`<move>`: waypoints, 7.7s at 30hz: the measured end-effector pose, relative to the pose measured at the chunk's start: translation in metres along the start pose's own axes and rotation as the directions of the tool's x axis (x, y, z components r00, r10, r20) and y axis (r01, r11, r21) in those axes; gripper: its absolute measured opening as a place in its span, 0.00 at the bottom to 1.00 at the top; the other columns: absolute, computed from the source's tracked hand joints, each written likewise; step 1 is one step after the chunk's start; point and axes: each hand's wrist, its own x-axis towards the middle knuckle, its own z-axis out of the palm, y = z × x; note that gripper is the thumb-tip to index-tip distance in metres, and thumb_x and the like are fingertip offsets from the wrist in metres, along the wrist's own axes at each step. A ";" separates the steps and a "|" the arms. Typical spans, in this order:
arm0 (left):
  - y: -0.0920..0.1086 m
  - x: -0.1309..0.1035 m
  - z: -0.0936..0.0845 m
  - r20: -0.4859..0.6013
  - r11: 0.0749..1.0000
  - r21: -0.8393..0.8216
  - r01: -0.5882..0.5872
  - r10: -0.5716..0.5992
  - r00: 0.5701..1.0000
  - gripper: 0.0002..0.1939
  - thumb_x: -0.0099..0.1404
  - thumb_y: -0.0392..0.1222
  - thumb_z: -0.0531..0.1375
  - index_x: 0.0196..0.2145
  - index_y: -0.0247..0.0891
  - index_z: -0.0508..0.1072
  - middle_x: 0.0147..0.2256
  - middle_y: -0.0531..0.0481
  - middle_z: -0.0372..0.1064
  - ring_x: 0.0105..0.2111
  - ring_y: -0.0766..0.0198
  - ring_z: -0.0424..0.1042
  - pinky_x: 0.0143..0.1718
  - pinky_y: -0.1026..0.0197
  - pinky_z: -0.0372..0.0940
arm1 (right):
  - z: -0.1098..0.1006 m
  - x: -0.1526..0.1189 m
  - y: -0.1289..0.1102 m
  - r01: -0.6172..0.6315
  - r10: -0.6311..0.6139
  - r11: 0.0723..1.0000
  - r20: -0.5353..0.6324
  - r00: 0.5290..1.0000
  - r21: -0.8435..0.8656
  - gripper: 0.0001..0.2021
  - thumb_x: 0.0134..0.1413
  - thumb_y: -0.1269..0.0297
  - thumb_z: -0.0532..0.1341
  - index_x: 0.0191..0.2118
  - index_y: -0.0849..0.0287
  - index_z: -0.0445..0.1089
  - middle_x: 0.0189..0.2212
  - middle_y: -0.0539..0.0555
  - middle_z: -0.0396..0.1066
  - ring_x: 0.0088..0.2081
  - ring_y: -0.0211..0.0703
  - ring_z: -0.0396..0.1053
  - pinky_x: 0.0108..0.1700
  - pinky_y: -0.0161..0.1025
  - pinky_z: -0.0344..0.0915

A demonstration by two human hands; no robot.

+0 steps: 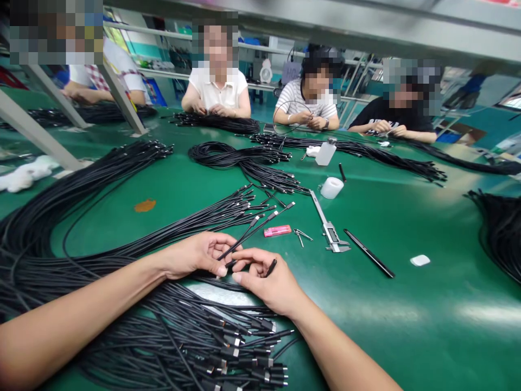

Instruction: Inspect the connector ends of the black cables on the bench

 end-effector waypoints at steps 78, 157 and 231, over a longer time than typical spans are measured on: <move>0.012 0.002 0.017 -0.120 0.986 0.161 0.033 -0.014 0.993 0.17 0.62 0.52 0.65 0.29 0.35 0.68 0.25 0.53 0.66 0.23 0.66 0.68 0.28 0.63 0.61 | -0.050 0.021 -0.012 0.186 -0.021 0.901 -0.390 0.921 0.391 0.17 0.42 0.59 0.74 0.37 0.60 0.73 0.25 0.48 0.70 0.20 0.28 0.55 0.19 0.28 0.44; 0.003 -0.003 0.016 -0.019 0.935 0.348 -0.067 0.078 0.997 0.19 0.65 0.54 0.61 0.30 0.33 0.71 0.23 0.51 0.72 0.21 0.67 0.70 0.25 0.65 0.61 | -0.033 0.012 -0.009 0.045 -0.017 0.995 -0.291 0.957 0.091 0.16 0.48 0.52 0.69 0.26 0.60 0.69 0.19 0.44 0.60 0.19 0.30 0.55 0.19 0.30 0.48; -0.003 0.006 0.017 -0.208 0.890 0.328 -0.316 0.394 0.895 0.11 0.56 0.40 0.68 0.37 0.34 0.77 0.39 0.46 0.72 0.36 0.59 0.78 0.44 0.55 0.74 | -0.035 0.010 -0.016 0.061 0.119 0.891 -0.360 0.925 0.450 0.13 0.43 0.64 0.73 0.35 0.61 0.72 0.37 0.55 0.75 0.36 0.39 0.72 0.40 0.37 0.69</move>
